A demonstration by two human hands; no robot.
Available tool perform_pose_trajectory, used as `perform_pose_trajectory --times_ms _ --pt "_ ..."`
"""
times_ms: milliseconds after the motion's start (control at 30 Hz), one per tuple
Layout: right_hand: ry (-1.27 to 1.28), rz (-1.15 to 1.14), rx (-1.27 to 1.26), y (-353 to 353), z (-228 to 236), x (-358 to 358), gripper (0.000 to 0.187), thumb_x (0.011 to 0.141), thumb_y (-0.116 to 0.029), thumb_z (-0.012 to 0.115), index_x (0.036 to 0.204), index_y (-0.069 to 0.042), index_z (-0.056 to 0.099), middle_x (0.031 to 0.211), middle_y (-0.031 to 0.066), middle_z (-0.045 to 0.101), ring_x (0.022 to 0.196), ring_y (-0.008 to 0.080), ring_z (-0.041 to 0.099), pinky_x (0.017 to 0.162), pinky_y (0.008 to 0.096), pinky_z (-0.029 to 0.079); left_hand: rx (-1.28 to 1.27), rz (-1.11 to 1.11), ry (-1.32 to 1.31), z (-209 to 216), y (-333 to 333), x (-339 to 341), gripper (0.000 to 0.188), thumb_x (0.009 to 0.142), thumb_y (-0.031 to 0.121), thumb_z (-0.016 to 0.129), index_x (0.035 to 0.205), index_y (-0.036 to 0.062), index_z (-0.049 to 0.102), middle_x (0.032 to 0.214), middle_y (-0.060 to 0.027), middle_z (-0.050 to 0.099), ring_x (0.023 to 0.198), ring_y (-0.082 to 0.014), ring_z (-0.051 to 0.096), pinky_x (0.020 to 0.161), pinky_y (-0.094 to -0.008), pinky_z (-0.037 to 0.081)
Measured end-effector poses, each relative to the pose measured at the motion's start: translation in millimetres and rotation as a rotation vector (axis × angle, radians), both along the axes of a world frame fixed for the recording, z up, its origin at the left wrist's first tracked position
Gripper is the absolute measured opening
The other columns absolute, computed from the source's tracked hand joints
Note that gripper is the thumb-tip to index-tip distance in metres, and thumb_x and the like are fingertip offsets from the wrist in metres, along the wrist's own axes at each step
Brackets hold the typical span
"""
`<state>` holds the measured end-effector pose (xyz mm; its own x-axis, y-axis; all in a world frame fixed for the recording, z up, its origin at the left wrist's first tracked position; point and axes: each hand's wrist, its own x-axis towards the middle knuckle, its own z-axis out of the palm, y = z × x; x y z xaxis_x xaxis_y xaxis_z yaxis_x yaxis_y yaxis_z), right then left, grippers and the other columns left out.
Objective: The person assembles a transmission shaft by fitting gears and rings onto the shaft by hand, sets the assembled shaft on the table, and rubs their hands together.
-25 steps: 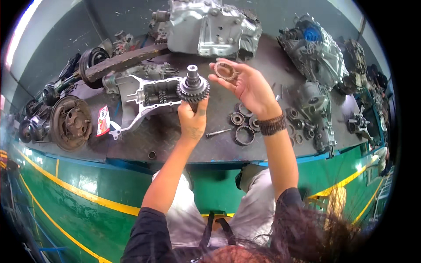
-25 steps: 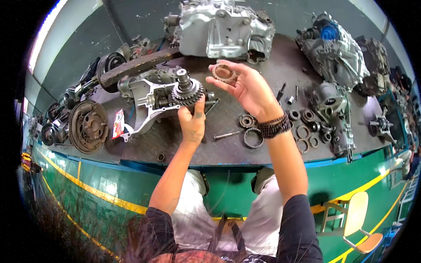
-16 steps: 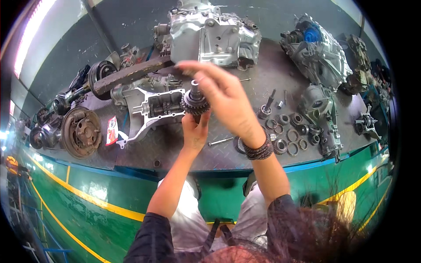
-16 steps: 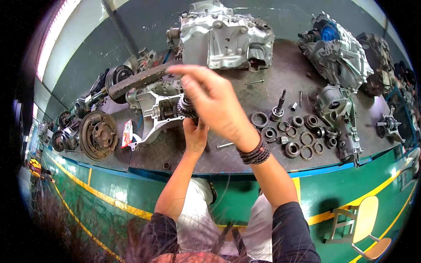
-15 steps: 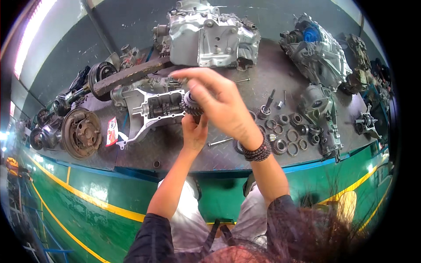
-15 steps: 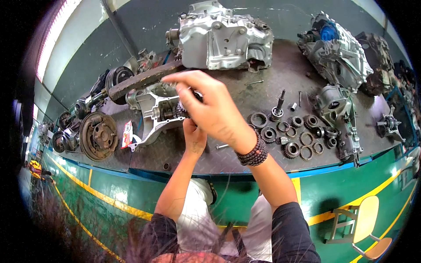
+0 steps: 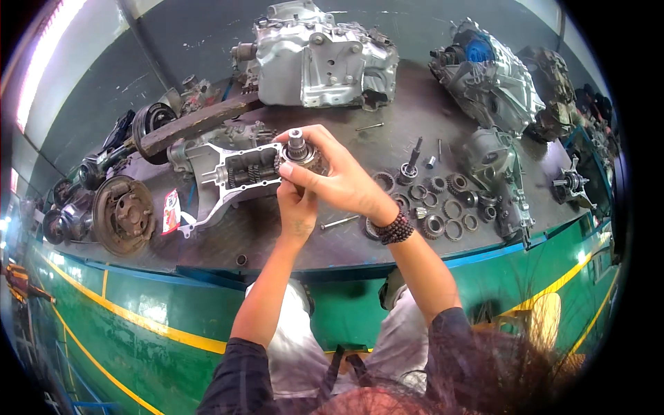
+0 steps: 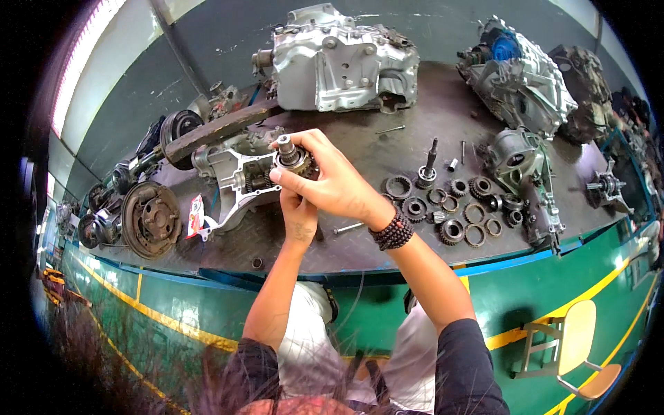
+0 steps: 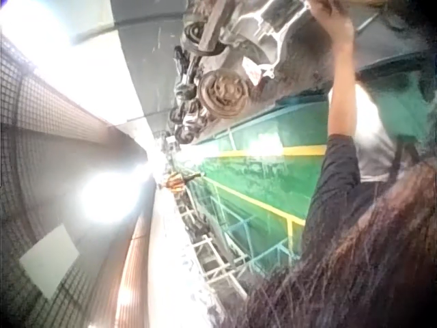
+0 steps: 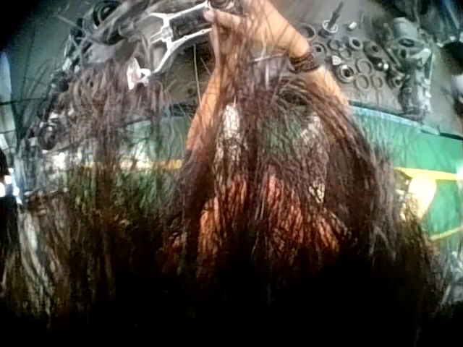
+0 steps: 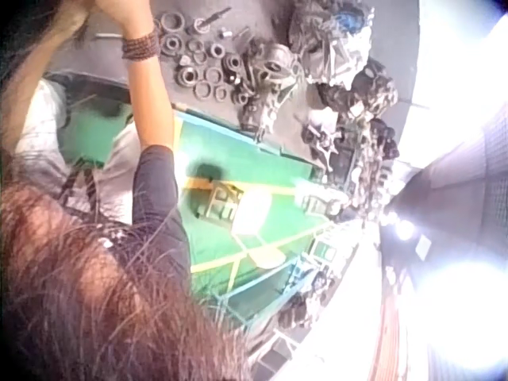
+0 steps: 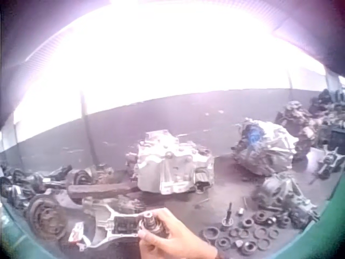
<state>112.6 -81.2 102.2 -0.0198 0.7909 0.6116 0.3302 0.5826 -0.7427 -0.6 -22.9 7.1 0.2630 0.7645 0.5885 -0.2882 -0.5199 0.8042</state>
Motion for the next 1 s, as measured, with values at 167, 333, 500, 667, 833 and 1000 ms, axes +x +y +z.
perform_pose_trajectory --times_ms 167,333,500,667,833,1000 --pt "0.368 0.149 -0.089 12 -19 -27 0.050 0.093 -0.030 0.075 0.129 -0.005 0.052 0.105 0.0003 0.064 0.096 0.0079 0.057 0.087 0.0272 0.049 -0.031 -0.064 -0.046 4 3 -8 0.029 0.096 0.012 0.063 0.122 -0.0018 0.060 0.108 -0.0016 0.065 0.098 -0.0098 0.060 0.084 -0.0255 0.048" --pt "0.403 0.105 -0.095 17 -21 -30 0.050 0.092 -0.029 0.075 0.129 -0.005 0.052 0.104 0.0020 0.066 0.095 0.0088 0.058 0.087 0.0279 0.049 -0.224 -0.174 0.063 -11 12 -17 0.045 0.098 0.038 0.068 0.114 -0.0024 0.060 0.101 0.0024 0.063 0.088 -0.0041 0.057 0.073 -0.0199 0.044" --pt "0.364 0.058 -0.073 19 -24 -31 0.050 0.090 -0.027 0.075 0.129 -0.005 0.051 0.103 0.0028 0.067 0.094 0.0090 0.060 0.086 0.0280 0.050 -0.271 -0.188 0.083 -18 16 -13 0.047 0.095 0.038 0.069 0.117 -0.0023 0.060 0.103 0.0016 0.063 0.089 -0.0049 0.057 0.074 -0.0211 0.044" --pt "0.356 -0.066 -0.015 18 -26 -41 0.050 0.089 -0.028 0.076 0.127 -0.005 0.051 0.099 0.0040 0.068 0.090 0.0099 0.061 0.084 0.0287 0.051 -0.155 -0.070 0.013 -7 6 -8 0.047 0.093 0.033 0.069 0.121 -0.0033 0.060 0.109 -0.0004 0.064 0.096 -0.0097 0.059 0.081 -0.0253 0.048" --pt "0.272 -0.146 0.032 13 -12 -31 0.049 0.088 -0.027 0.077 0.125 -0.004 0.056 0.099 0.0044 0.068 0.091 0.0106 0.062 0.084 0.0293 0.051 -0.141 -0.060 0.152 -27 19 -10 0.048 0.095 0.038 0.067 0.117 -0.0044 0.062 0.102 -0.0017 0.067 0.092 -0.0103 0.059 0.080 -0.0262 0.048" --pt "0.535 -0.012 0.150 13 18 -19 0.042 0.091 -0.024 0.076 0.123 -0.002 0.060 0.106 0.0043 0.067 0.097 0.0093 0.063 0.088 0.0267 0.051 -0.243 -0.003 0.205 -44 26 -5 0.050 0.097 0.052 0.063 0.085 0.0040 0.065 0.069 0.0046 0.055 0.064 -0.0061 0.050 0.058 -0.0259 0.039"
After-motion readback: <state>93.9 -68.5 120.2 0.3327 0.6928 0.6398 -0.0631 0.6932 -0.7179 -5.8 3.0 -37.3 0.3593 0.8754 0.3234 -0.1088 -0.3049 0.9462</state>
